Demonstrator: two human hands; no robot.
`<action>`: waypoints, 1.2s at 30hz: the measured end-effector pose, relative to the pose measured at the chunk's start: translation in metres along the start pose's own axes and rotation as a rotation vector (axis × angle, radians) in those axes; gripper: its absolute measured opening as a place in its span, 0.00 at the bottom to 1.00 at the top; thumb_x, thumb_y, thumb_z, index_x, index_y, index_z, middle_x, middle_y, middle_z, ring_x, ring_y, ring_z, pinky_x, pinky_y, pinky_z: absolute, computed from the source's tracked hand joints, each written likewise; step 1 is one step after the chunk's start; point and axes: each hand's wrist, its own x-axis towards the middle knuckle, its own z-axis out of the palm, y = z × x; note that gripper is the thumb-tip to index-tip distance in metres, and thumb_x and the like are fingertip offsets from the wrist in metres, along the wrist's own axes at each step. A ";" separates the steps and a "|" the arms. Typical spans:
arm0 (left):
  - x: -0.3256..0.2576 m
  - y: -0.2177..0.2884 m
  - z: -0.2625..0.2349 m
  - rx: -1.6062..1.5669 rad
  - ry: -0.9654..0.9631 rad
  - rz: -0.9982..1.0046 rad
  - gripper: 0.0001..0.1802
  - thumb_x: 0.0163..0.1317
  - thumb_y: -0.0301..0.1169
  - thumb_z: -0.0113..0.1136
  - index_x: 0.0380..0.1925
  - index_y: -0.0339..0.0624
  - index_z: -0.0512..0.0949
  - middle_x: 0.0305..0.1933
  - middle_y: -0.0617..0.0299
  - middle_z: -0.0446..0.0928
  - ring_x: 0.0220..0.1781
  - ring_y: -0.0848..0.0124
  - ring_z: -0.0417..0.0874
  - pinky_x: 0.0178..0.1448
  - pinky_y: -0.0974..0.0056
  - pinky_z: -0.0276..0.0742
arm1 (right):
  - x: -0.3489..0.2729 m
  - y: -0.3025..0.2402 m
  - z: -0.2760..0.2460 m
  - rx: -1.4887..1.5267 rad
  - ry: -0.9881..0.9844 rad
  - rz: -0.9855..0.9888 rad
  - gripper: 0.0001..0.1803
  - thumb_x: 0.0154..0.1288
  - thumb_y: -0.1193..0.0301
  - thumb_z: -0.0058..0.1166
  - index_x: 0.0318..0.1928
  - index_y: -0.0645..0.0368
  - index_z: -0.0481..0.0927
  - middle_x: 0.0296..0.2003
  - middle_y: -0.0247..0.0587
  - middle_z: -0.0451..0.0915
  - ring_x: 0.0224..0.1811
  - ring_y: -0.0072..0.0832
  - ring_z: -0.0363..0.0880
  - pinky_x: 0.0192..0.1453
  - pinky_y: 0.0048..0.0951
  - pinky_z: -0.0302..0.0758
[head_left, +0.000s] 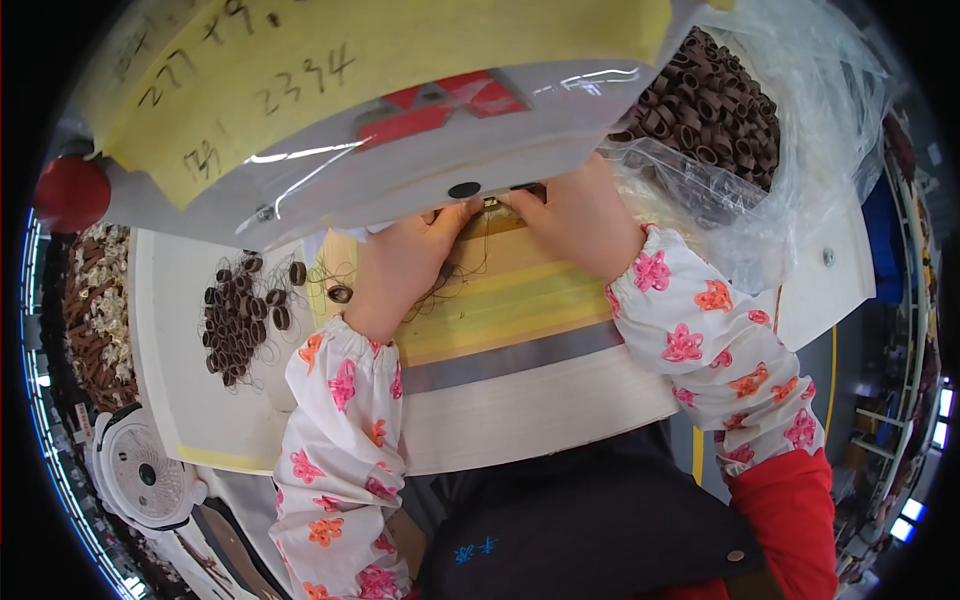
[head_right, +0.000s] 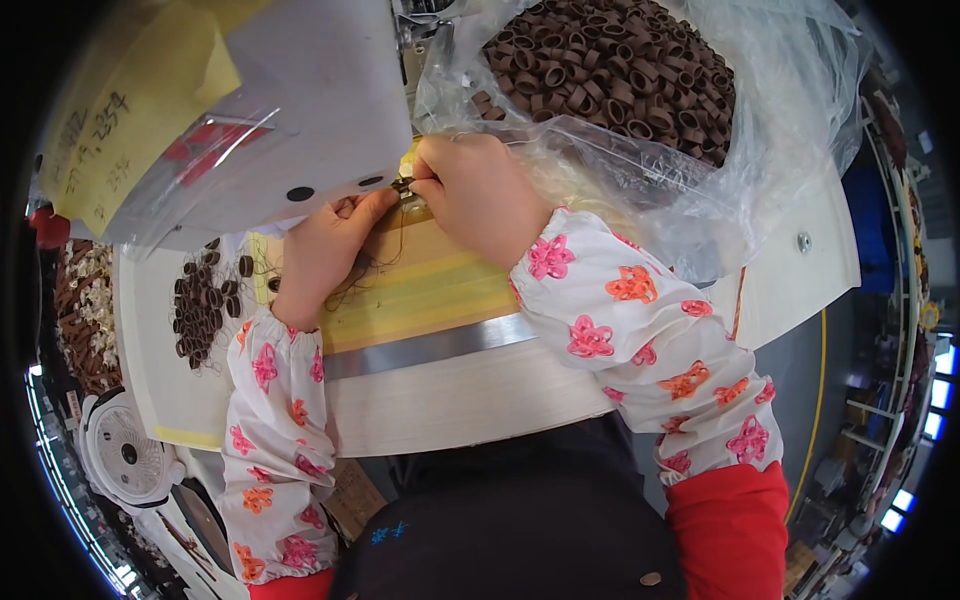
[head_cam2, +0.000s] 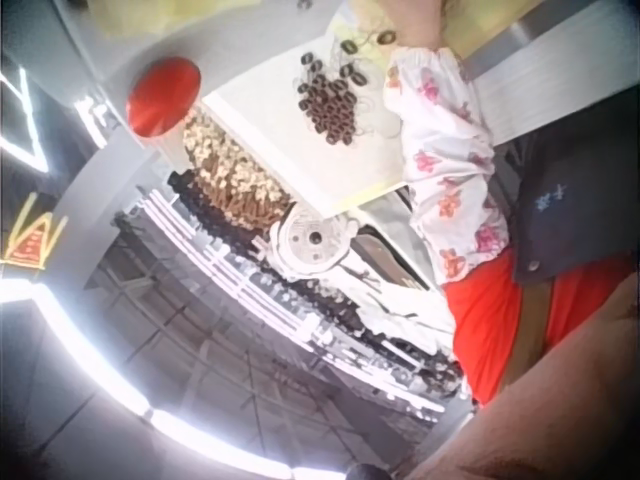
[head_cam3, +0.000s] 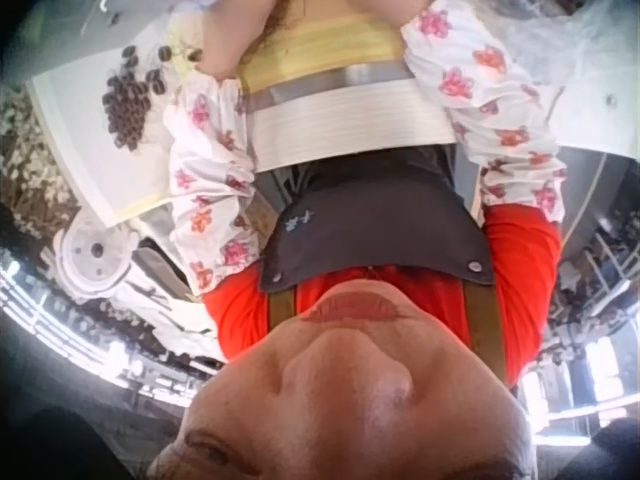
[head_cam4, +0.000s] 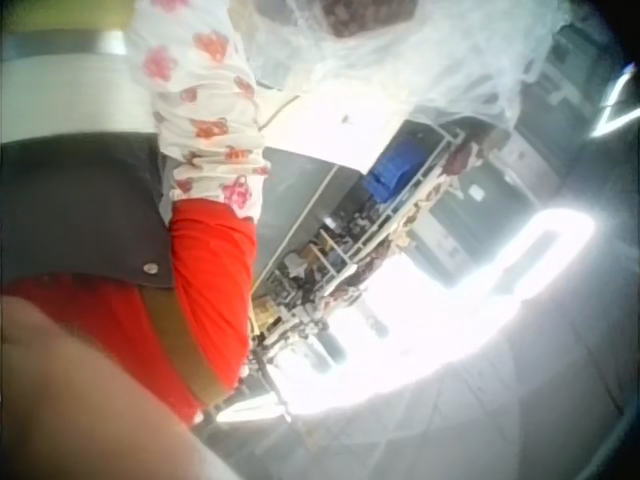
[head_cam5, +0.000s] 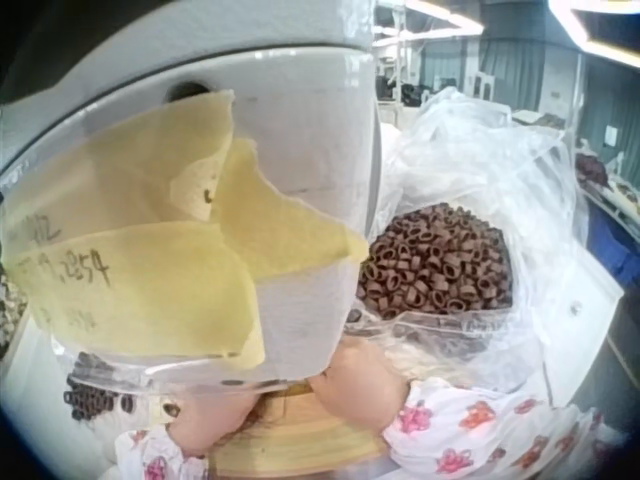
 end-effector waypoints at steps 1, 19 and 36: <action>0.000 0.001 0.000 -0.017 0.002 -0.005 0.24 0.55 0.54 0.55 0.30 0.43 0.80 0.14 0.65 0.69 0.17 0.76 0.67 0.25 0.68 0.63 | 0.000 0.000 0.000 0.016 -0.002 0.005 0.03 0.48 0.79 0.53 0.25 0.64 0.73 0.19 0.50 0.75 0.24 0.45 0.75 0.29 0.38 0.71; -0.004 0.014 -0.001 -0.001 -0.035 -0.117 0.20 0.54 0.46 0.60 0.26 0.37 0.78 0.15 0.70 0.71 0.19 0.83 0.67 0.25 0.73 0.64 | -0.005 0.000 -0.005 0.009 -0.025 0.073 0.03 0.45 0.79 0.54 0.23 0.64 0.73 0.20 0.48 0.75 0.24 0.44 0.75 0.29 0.37 0.71; -0.012 0.016 0.005 0.017 0.065 -0.073 0.14 0.52 0.34 0.63 0.19 0.33 0.75 0.10 0.72 0.60 0.15 0.82 0.57 0.20 0.72 0.56 | -0.006 0.000 -0.005 0.069 -0.042 0.094 0.05 0.47 0.79 0.56 0.27 0.65 0.74 0.22 0.48 0.76 0.26 0.42 0.76 0.30 0.35 0.72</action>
